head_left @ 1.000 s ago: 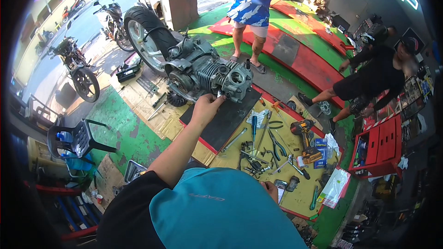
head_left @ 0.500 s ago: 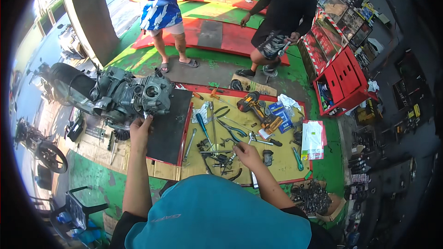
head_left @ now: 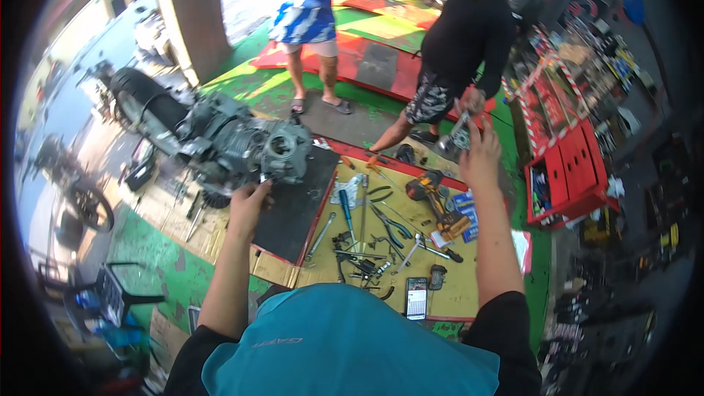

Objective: The person applies sealant to a circular engine part and then installs it onto the motorcycle engine. They use a tube of sealant and a cloth to clean the part before fitting it into place on the engine block.

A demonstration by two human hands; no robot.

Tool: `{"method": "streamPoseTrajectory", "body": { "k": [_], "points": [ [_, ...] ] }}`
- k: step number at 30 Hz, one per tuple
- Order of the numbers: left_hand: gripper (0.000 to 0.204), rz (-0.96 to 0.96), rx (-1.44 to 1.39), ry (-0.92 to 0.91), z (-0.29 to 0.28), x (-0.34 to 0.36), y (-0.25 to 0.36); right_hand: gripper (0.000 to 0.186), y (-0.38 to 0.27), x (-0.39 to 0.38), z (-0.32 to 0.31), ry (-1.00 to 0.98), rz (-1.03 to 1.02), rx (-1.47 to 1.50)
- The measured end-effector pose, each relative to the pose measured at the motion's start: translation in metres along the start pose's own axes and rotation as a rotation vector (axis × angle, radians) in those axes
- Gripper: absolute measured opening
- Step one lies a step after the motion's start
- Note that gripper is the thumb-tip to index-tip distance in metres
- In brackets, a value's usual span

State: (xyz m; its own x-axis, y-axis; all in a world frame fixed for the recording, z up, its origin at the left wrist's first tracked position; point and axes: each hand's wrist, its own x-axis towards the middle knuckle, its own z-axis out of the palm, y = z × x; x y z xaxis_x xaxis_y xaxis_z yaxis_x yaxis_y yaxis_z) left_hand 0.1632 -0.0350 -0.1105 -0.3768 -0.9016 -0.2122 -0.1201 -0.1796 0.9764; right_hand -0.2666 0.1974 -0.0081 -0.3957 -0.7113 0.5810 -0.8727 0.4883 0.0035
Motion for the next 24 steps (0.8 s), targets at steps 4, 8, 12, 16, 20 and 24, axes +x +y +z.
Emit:
{"method": "streamPoseTrajectory", "body": {
  "k": [4,8,12,16,20,24],
  "points": [
    [0.037,0.035,0.139,0.026,0.008,-0.002,0.005,0.048,0.006,0.028,0.003,-0.294,-0.380,-0.170],
    [0.040,-0.133,-0.256,-0.093,0.009,-0.007,0.008,0.022,-0.016,0.026,0.006,-0.428,-0.730,-0.116],
    [0.043,-0.289,-0.416,-0.205,0.001,-0.007,0.011,0.019,-0.084,0.020,-0.016,-0.773,-0.831,0.004],
    [0.039,-0.185,-0.262,-0.139,-0.002,-0.003,0.007,0.025,-0.152,-0.041,-0.007,-0.788,-0.566,0.588],
    [0.040,-0.089,-0.015,-0.063,0.000,0.002,0.002,0.030,-0.215,-0.088,0.028,-0.826,-0.084,1.244],
    [0.042,-0.085,0.022,-0.121,-0.001,0.002,0.012,0.042,-0.251,-0.115,0.069,-0.901,0.305,1.903]
  ]
}}
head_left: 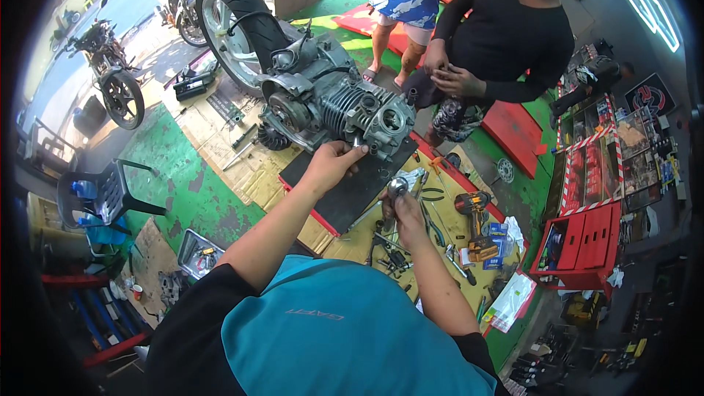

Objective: The person applies sealant to a circular engine part and then installs it onto the motorcycle engine. They use a tube of sealant and a cloth to clean the part before fitting it into place on the engine block.

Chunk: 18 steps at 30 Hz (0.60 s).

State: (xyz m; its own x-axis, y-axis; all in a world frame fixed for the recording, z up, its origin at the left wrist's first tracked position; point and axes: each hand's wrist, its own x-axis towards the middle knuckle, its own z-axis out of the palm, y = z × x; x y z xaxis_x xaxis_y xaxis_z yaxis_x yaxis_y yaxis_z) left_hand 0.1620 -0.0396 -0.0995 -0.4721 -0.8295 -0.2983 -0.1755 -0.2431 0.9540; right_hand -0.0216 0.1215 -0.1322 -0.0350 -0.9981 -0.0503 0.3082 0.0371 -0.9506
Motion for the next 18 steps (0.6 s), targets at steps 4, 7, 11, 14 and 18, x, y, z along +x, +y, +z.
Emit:
{"method": "streamPoseTrajectory", "body": {
  "k": [4,7,11,14,18],
  "points": [
    [0.043,-0.199,-0.403,-0.244,-0.020,0.006,0.001,0.054,0.026,0.031,0.036,0.233,-0.045,-0.292],
    [0.039,-0.160,-0.363,-0.272,-0.026,0.018,-0.007,0.049,0.039,0.044,0.041,0.222,-0.082,-0.304],
    [0.037,-0.169,-0.271,-0.347,-0.036,0.028,-0.008,0.046,0.053,0.062,0.058,0.295,-0.181,-0.244],
    [0.036,-0.171,-0.197,-0.365,-0.041,0.032,-0.008,0.043,0.066,0.070,0.055,0.324,-0.179,-0.221],
    [0.036,-0.170,-0.154,-0.392,-0.044,0.039,-0.012,0.039,0.060,0.075,0.053,0.330,-0.140,-0.264]
  ]
}}
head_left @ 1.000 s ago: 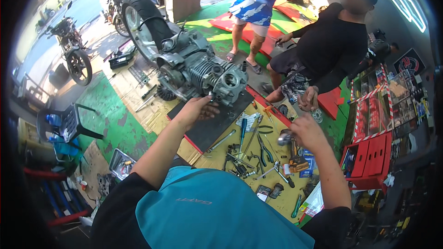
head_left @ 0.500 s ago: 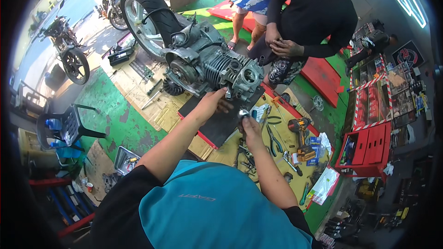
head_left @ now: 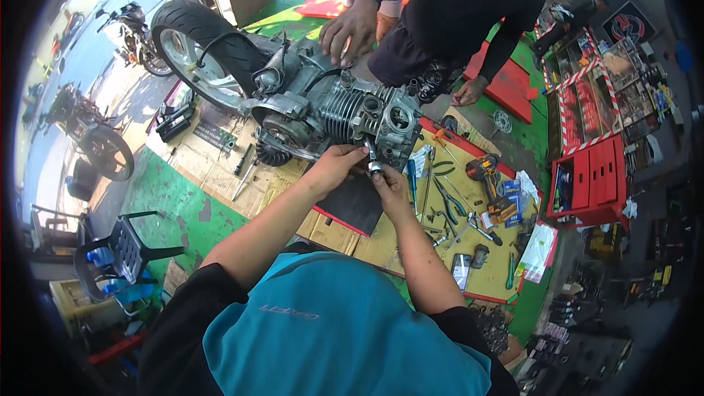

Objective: The person applies sealant to a circular engine part and then installs it onto the motorcycle engine. They use a tube of sealant and a cloth to clean the part before fitting it into place on the engine block.

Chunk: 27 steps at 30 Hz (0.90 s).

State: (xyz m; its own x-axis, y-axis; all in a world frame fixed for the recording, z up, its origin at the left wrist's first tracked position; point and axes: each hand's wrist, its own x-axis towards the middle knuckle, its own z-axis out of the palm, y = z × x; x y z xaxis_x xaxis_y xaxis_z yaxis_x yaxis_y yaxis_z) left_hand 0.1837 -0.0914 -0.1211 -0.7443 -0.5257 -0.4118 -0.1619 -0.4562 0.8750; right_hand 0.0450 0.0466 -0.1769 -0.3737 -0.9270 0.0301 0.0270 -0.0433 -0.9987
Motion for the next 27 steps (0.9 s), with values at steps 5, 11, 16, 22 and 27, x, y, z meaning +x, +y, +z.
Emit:
{"method": "streamPoseTrajectory", "body": {
  "k": [5,11,16,22,27],
  "points": [
    [0.037,-0.008,0.043,-0.039,-0.006,-0.001,0.001,0.037,-0.007,0.009,-0.010,0.004,-0.048,-0.203],
    [0.034,0.026,0.048,-0.056,-0.020,-0.025,-0.001,0.050,0.026,-0.004,0.035,0.293,-0.027,-0.013],
    [0.030,0.127,0.108,-0.024,-0.045,-0.060,0.004,0.055,0.032,-0.003,0.045,0.325,0.029,0.025],
    [0.017,0.674,0.569,0.185,-0.060,-0.100,0.081,0.047,0.033,0.001,0.030,0.180,-0.029,0.034],
    [0.025,0.951,1.109,0.270,-0.084,-0.090,0.154,0.038,0.005,0.006,0.034,0.322,-0.110,-0.374]
  ]
}}
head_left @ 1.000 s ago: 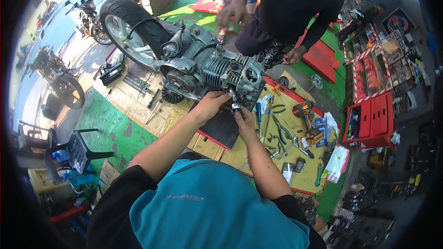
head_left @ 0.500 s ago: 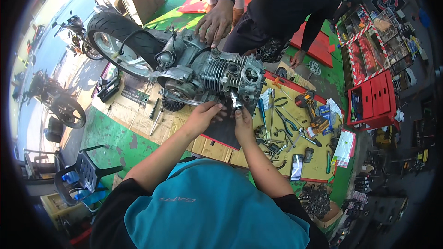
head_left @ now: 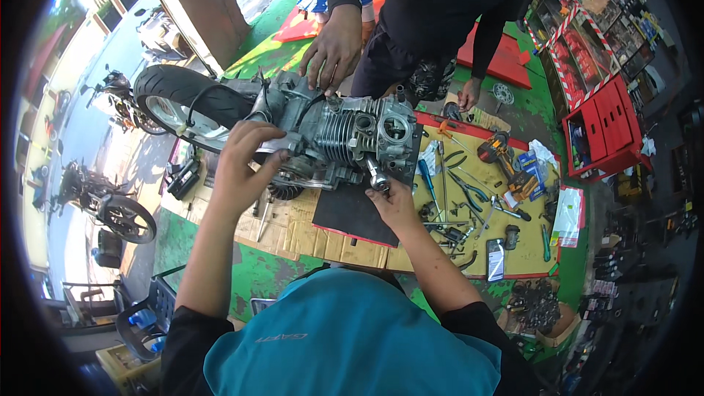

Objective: The person applies sealant to a circular engine part and then installs it onto the motorcycle engine. They use a tube of sealant and a cloth to clean the part before fitting it into place on the engine block.

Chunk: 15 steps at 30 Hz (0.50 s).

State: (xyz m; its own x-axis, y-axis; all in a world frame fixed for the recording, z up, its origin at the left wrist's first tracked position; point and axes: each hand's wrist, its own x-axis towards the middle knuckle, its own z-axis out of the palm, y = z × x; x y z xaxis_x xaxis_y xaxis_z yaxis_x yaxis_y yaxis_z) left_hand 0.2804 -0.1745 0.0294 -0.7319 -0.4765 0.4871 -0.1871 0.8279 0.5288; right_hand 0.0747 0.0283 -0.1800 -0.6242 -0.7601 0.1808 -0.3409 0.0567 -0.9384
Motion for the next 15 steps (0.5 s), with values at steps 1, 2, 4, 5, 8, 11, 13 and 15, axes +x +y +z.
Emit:
{"method": "streamPoseTrajectory", "body": {
  "k": [1,2,4,5,8,11,13,15],
  "points": [
    [0.025,0.002,0.033,-0.029,-0.002,0.004,-0.006,0.037,0.001,0.002,-0.001,0.044,-0.072,-0.091],
    [0.025,-0.033,0.008,-0.045,-0.001,0.006,-0.010,0.037,0.002,0.003,-0.002,0.055,-0.098,-0.101],
    [0.025,-0.109,-0.038,-0.087,0.004,0.006,-0.019,0.036,-0.002,-0.001,-0.002,0.077,-0.142,-0.118],
    [0.025,-0.102,-0.031,-0.093,0.008,0.006,-0.022,0.037,-0.002,-0.002,-0.002,0.096,-0.186,-0.164],
    [0.025,-0.083,-0.015,-0.106,0.017,0.009,-0.027,0.040,-0.004,0.001,-0.007,0.140,-0.298,-0.306],
    [0.024,-0.069,-0.001,-0.111,0.023,0.013,-0.033,0.042,-0.018,0.008,-0.024,0.134,-0.365,-0.424],
    [0.025,-0.077,0.001,-0.128,0.026,0.018,-0.031,0.044,-0.020,0.013,-0.032,0.154,-0.421,-0.472],
    [0.025,-0.024,0.099,-0.118,0.028,0.022,-0.029,0.037,-0.016,0.011,-0.028,0.117,-0.332,-0.332]
  ]
}}
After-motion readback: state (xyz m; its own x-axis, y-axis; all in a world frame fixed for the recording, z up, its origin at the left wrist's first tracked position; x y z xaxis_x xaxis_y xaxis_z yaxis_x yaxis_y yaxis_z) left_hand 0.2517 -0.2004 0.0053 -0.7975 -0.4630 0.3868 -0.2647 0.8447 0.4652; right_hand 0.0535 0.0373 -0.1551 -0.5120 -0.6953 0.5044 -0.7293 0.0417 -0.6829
